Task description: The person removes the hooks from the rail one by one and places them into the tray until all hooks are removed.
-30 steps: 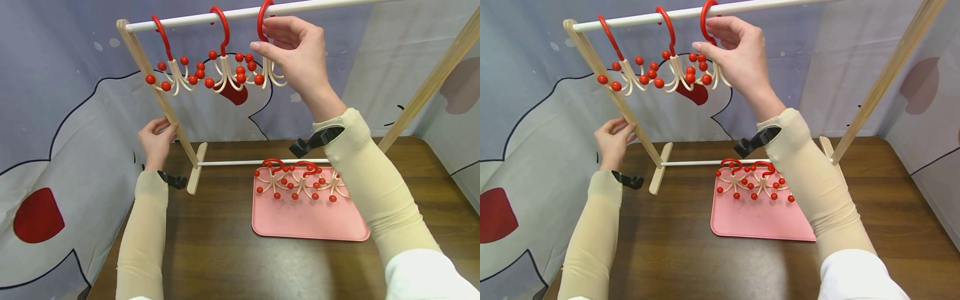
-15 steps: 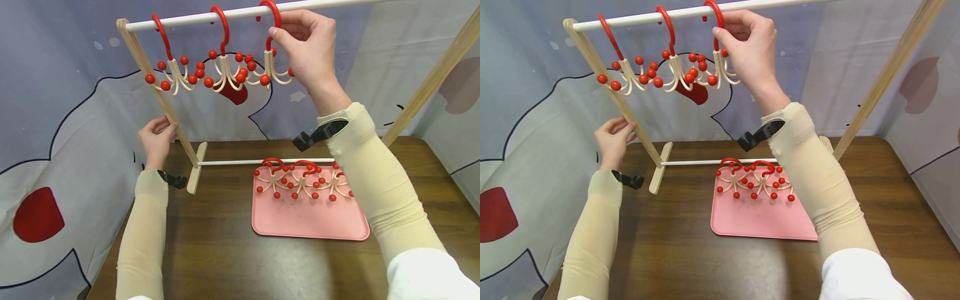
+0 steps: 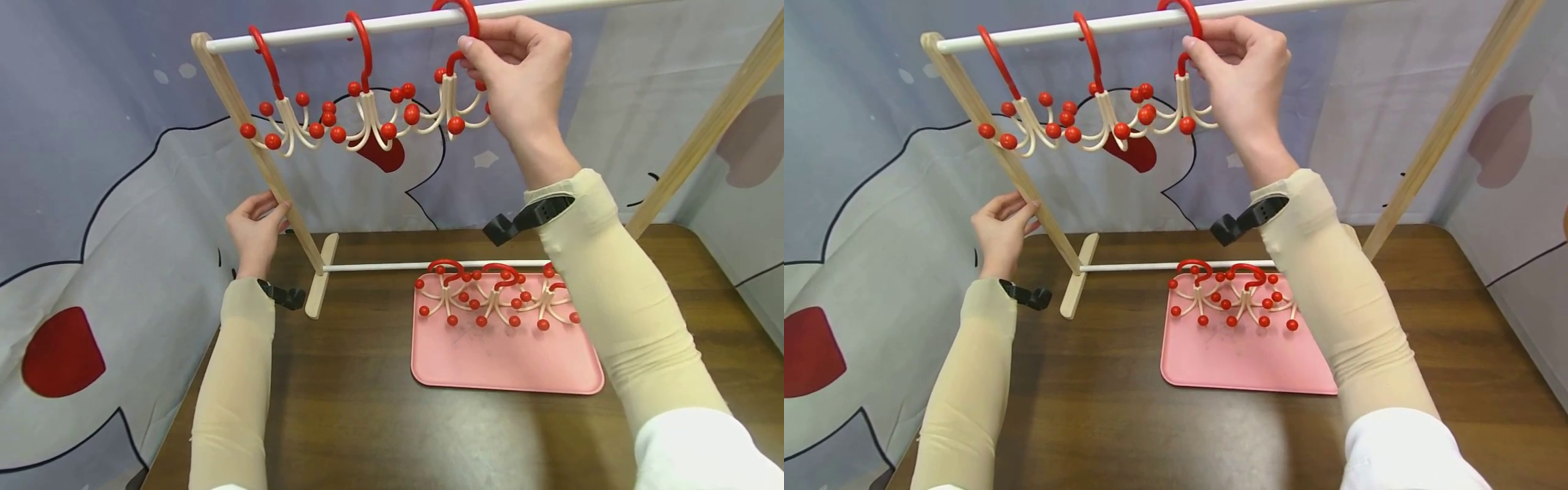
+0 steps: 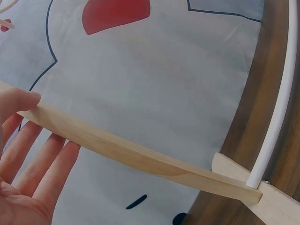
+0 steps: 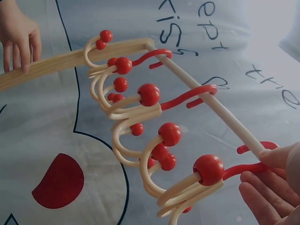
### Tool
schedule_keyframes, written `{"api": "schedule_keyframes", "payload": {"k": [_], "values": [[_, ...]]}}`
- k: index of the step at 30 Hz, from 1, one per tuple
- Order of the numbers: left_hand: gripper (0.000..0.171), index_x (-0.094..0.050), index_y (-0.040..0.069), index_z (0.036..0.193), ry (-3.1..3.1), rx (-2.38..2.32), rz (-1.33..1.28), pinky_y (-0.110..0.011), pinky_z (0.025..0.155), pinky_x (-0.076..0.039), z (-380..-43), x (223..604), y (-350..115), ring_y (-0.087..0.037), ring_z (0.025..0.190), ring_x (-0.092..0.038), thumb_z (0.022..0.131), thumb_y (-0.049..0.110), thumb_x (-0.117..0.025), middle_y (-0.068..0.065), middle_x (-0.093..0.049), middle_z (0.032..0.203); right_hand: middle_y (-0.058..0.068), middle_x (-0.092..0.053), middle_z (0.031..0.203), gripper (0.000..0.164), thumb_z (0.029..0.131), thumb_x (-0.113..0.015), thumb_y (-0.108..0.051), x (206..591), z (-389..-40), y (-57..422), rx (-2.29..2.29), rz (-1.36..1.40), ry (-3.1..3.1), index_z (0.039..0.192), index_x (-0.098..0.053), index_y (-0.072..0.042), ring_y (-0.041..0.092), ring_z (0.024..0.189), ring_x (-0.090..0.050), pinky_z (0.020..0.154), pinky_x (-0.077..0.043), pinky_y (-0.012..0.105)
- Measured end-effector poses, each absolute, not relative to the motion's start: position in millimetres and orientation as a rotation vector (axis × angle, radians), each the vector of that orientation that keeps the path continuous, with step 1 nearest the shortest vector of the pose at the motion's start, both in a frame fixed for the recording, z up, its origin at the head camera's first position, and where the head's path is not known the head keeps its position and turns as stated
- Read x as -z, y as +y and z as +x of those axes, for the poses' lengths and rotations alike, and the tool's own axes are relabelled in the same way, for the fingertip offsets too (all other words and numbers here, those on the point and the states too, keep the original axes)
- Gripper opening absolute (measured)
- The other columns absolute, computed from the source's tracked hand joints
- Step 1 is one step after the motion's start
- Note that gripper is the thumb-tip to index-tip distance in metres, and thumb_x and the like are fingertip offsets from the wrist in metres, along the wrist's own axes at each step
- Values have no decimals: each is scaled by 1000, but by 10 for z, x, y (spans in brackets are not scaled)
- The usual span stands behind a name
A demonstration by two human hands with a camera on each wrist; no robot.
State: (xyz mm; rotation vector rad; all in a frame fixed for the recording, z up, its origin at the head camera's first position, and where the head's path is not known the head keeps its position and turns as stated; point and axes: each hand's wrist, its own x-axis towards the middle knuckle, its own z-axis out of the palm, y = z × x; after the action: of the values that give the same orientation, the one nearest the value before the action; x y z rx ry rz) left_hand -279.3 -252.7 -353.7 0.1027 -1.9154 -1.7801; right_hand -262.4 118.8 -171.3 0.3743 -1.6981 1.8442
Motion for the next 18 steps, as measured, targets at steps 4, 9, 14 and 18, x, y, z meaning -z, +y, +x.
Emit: {"api": "schedule_keyframes", "payload": {"k": [4,9,14,18], "values": [[26,-77,6,111,-1918,1752,92,-29,72,-63,-2786,3544,-2533,-18,88,-73,86,10,-84,-9,-76,105,12,-74,88,11,86,-82,-2,1710,-2642,1289,-1873,390,-1643,96,-80,-2,24,74,-68,75,-59,24],[27,-77,6,112,-1918,1758,104,-29,72,-63,-2788,3549,-2541,-18,87,-74,86,10,-84,-9,-76,105,14,-74,88,13,83,-84,-1,1706,-2615,1427,-1879,401,-1580,95,-80,-2,25,74,-68,71,-59,23],[28,-78,7,112,-1919,1764,113,-30,73,-63,-2791,3551,-2546,-18,88,-73,86,11,-84,-9,-76,106,17,-73,83,14,79,-86,4,1684,-2577,1527,-1910,401,-1469,91,-78,5,26,70,-68,68,-61,24],[27,-78,6,112,-1916,1764,107,-31,73,-63,-2788,3551,-2541,-18,88,-74,86,11,-84,-9,-76,106,18,-72,83,14,79,-85,7,1679,-2520,1588,-1903,400,-1425,90,-77,8,26,70,-68,71,-61,24]]}}
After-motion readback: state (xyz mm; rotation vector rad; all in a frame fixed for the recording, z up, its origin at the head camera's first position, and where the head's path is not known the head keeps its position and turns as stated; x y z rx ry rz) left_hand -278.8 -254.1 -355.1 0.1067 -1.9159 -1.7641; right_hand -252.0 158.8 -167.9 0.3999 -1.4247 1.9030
